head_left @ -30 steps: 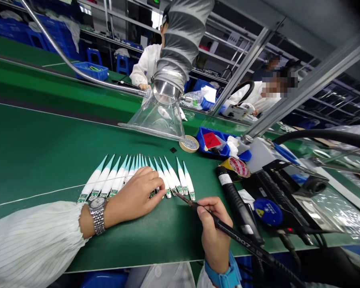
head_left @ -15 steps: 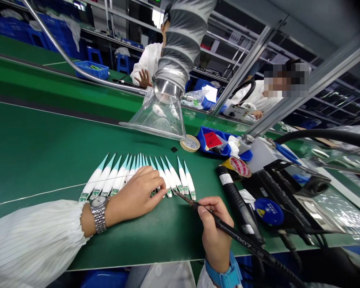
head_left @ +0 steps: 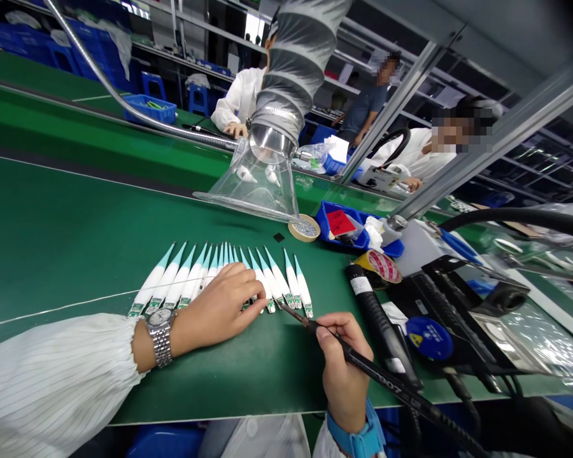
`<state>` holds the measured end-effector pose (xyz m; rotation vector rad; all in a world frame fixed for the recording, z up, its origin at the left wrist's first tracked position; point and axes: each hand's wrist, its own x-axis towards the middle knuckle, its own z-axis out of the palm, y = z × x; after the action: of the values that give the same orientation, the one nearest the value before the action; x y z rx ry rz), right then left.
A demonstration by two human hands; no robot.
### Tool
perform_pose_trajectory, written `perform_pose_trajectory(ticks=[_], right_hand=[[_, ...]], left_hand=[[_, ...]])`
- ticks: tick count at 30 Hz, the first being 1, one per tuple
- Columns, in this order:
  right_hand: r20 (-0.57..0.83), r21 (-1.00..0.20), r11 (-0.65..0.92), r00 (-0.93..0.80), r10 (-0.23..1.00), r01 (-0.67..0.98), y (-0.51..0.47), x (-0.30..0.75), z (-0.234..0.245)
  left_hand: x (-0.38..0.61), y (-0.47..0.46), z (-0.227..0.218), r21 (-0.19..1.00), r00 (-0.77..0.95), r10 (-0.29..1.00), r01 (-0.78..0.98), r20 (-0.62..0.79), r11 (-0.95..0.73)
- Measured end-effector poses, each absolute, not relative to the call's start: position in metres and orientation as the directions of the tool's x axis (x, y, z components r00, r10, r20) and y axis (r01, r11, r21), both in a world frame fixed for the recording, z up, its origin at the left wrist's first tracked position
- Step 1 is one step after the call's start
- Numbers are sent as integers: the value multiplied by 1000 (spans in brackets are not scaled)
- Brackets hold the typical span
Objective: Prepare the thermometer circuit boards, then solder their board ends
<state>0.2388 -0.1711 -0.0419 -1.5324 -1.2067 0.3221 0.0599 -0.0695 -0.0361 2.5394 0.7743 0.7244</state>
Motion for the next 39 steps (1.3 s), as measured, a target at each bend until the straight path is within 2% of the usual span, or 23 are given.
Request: perform_pose_trajectory(ticks=[14, 18, 27, 39], right_hand=[[383, -872, 126, 498, 778, 473, -174, 241, -44], [407, -885, 172, 543, 734, 432, -175, 243, -48], [388, -865, 126, 487, 782, 486, -173, 239, -42], [403, -851, 145, 452, 795, 504, -173, 240, -43]], left_hand=[[58, -66, -35, 509, 650, 610, 373, 452, -775], [58, -67, -35, 513, 659, 613, 377, 437, -771], [60, -69, -37, 526, 693, 605, 370, 392, -765], [61, -68, -37, 526, 705, 603, 373, 375, -764]])
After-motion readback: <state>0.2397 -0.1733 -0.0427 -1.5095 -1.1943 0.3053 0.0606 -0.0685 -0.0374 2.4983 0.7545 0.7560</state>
